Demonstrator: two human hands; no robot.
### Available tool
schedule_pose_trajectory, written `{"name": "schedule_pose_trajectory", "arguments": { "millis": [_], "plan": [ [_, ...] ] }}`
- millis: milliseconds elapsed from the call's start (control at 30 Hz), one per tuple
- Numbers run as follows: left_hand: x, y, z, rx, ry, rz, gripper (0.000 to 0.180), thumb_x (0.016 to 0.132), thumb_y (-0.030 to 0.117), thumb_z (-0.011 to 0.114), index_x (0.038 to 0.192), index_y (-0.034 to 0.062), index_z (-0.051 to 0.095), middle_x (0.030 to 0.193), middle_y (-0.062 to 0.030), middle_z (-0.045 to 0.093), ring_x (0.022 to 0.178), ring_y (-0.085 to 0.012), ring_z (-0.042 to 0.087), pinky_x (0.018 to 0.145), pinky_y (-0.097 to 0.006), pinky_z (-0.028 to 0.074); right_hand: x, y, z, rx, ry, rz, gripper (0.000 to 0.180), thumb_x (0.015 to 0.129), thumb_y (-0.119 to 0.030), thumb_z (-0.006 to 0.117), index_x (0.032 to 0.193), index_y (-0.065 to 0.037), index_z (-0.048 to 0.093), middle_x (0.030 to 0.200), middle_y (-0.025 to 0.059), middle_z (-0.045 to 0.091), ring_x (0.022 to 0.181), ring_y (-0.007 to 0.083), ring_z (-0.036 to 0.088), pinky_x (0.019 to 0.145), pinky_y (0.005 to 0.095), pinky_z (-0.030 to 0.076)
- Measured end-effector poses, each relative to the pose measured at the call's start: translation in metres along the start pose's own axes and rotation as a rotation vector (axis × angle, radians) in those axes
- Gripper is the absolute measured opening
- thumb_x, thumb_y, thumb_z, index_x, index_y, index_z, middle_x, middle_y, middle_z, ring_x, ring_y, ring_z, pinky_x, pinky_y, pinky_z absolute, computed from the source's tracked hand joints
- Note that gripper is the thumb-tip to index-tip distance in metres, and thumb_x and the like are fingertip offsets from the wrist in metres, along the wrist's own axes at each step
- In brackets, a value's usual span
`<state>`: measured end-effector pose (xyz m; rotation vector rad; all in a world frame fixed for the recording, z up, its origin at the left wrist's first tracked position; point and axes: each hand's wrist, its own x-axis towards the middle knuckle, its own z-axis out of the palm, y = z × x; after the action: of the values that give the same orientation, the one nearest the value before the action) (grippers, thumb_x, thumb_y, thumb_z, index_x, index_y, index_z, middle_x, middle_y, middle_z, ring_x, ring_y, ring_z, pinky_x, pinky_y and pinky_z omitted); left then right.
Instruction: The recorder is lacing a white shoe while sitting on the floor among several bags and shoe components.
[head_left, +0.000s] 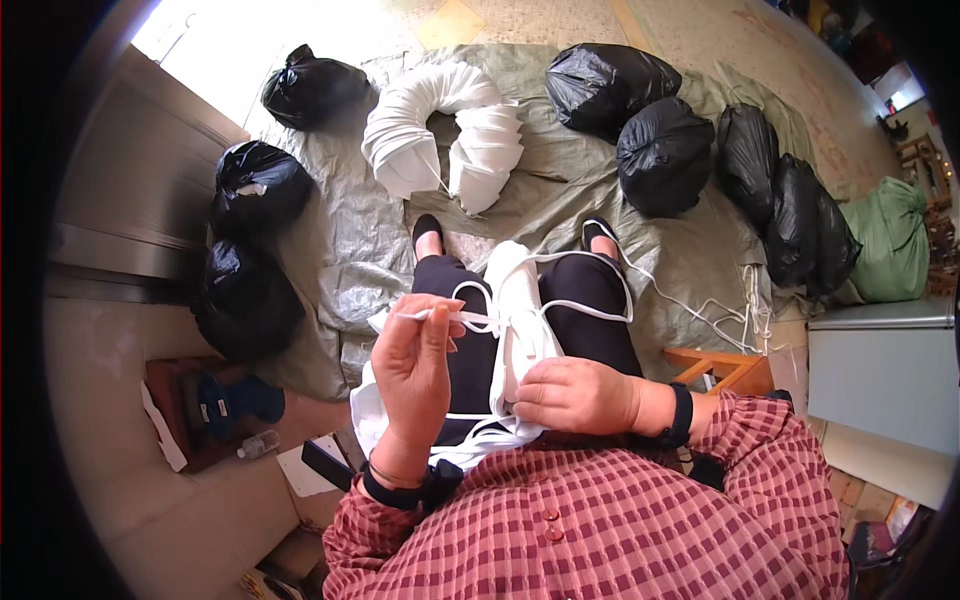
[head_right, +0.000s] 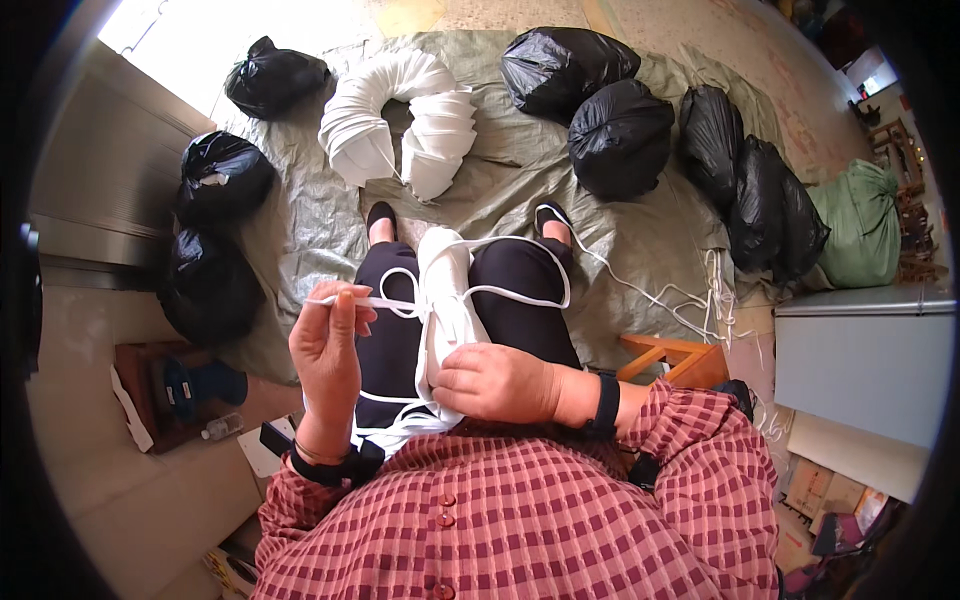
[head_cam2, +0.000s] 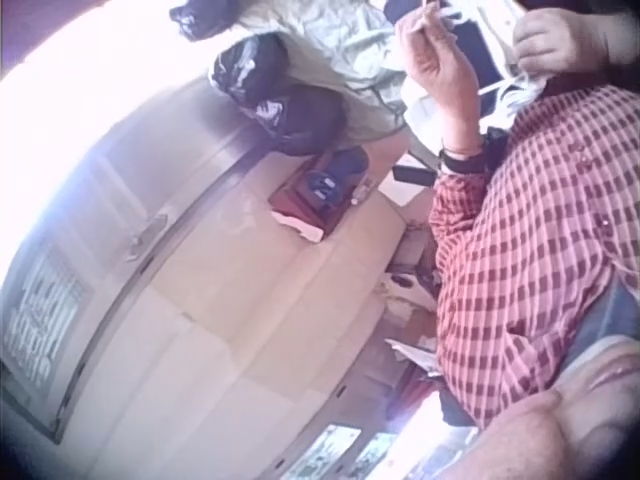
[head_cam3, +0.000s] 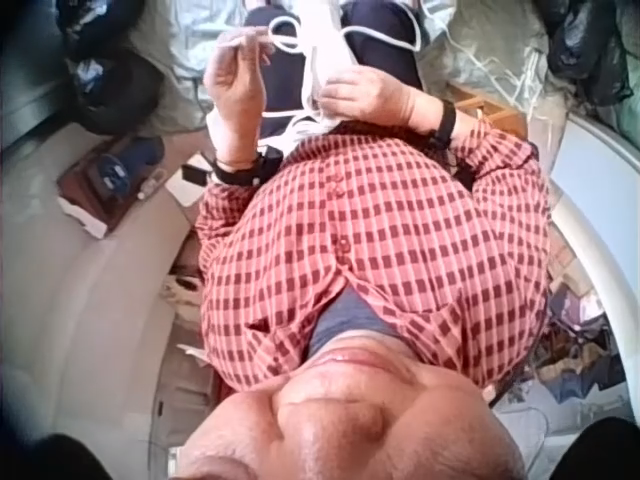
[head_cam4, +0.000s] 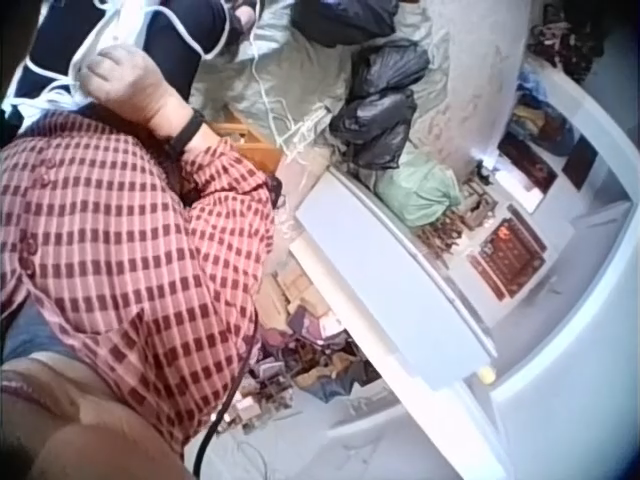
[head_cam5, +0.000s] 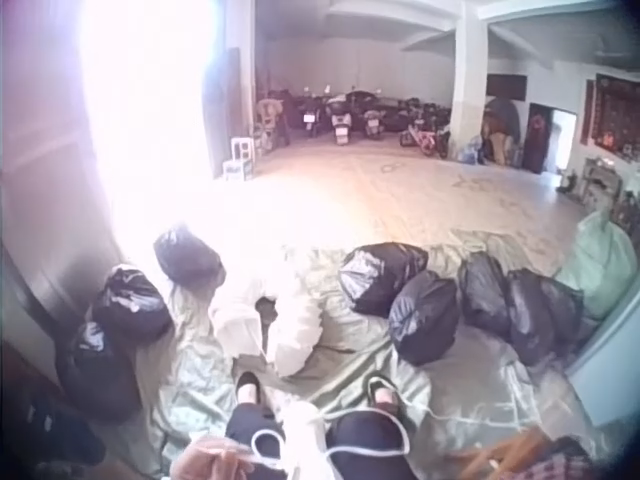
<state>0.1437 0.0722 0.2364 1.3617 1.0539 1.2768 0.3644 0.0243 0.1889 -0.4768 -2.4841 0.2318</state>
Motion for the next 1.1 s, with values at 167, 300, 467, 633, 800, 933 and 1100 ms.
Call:
{"name": "schedule_pose_trajectory", "arguments": {
  "millis": [167,300,467,633,800,933,1100],
  "plan": [
    [0.003,0.021,0.022,0.042,-0.058,-0.014,0.014,0.102,0.003,0.061,0.107,-0.0045,0.072,0.092,-0.0039,0.063,0.075,-0.0072,0.058,0.066,-0.021,0.045,0.029,-0.002,-0.026,1.073,0.595,1.103,0.010,0.101,-0.009,0.067,0.108,-0.001,0.067,0.094,0.0028,0.071,0.089,0.0079,0.068,0.081,0.0233,0.053],
    [-0.001,0.013,0.046,-0.021,-0.128,-0.184,0.012,0.099,-0.001,0.066,0.108,-0.0052,0.071,0.085,-0.0035,0.062,0.069,-0.0064,0.057,0.063,-0.020,0.045,0.030,0.009,-0.022,1.201,0.809,1.115,0.013,0.102,-0.013,0.066,0.109,-0.001,0.065,0.094,0.0016,0.070,0.085,0.0068,0.065,0.078,0.0206,0.052],
    [-0.003,0.001,0.061,-0.026,-0.129,-0.157,0.018,0.102,0.007,0.063,0.116,-0.0021,0.071,0.086,0.0012,0.063,0.070,-0.0039,0.058,0.062,-0.018,0.046,0.034,0.000,-0.028,1.150,0.832,1.163,0.016,0.102,-0.014,0.066,0.111,-0.001,0.068,0.093,0.0006,0.070,0.080,0.0045,0.061,0.072,0.0198,0.050],
    [-0.007,0.001,0.065,-0.063,-0.130,-0.185,0.022,0.103,0.008,0.062,0.123,-0.0017,0.070,0.087,0.0009,0.063,0.070,-0.0041,0.057,0.062,-0.018,0.046,0.033,0.000,-0.029,1.127,0.806,1.106,0.017,0.102,-0.013,0.066,0.114,-0.001,0.068,0.094,0.0001,0.069,0.081,0.0033,0.060,0.072,0.0194,0.050],
    [-0.012,-0.005,0.068,-0.086,-0.099,-0.109,0.022,0.099,0.001,0.066,0.120,-0.0006,0.073,0.083,-0.0020,0.060,0.068,-0.0070,0.055,0.062,-0.021,0.045,0.035,-0.004,-0.030,1.136,0.770,1.105,0.015,0.103,-0.011,0.064,0.114,-0.001,0.067,0.093,-0.0007,0.068,0.080,0.0031,0.059,0.073,0.0187,0.050],
    [-0.014,-0.007,0.070,-0.082,-0.080,-0.060,0.022,0.098,0.000,0.067,0.119,-0.0005,0.074,0.083,-0.0017,0.059,0.068,-0.0072,0.055,0.062,-0.021,0.045,0.033,-0.005,-0.028,1.071,0.771,1.066,0.015,0.102,-0.010,0.066,0.113,0.000,0.068,0.097,0.0017,0.069,0.086,0.0058,0.063,0.077,0.0219,0.052],
    [-0.013,-0.010,0.062,0.084,-0.037,0.207,0.017,0.102,-0.001,0.061,0.116,-0.0018,0.070,0.102,-0.0079,0.067,0.071,-0.0068,0.058,0.067,-0.021,0.049,0.018,-0.014,-0.026,0.618,0.633,1.138,0.020,0.100,-0.017,0.069,0.105,0.002,0.066,0.098,0.0093,0.069,0.087,0.0118,0.067,0.078,0.0275,0.055]
  ]
}}
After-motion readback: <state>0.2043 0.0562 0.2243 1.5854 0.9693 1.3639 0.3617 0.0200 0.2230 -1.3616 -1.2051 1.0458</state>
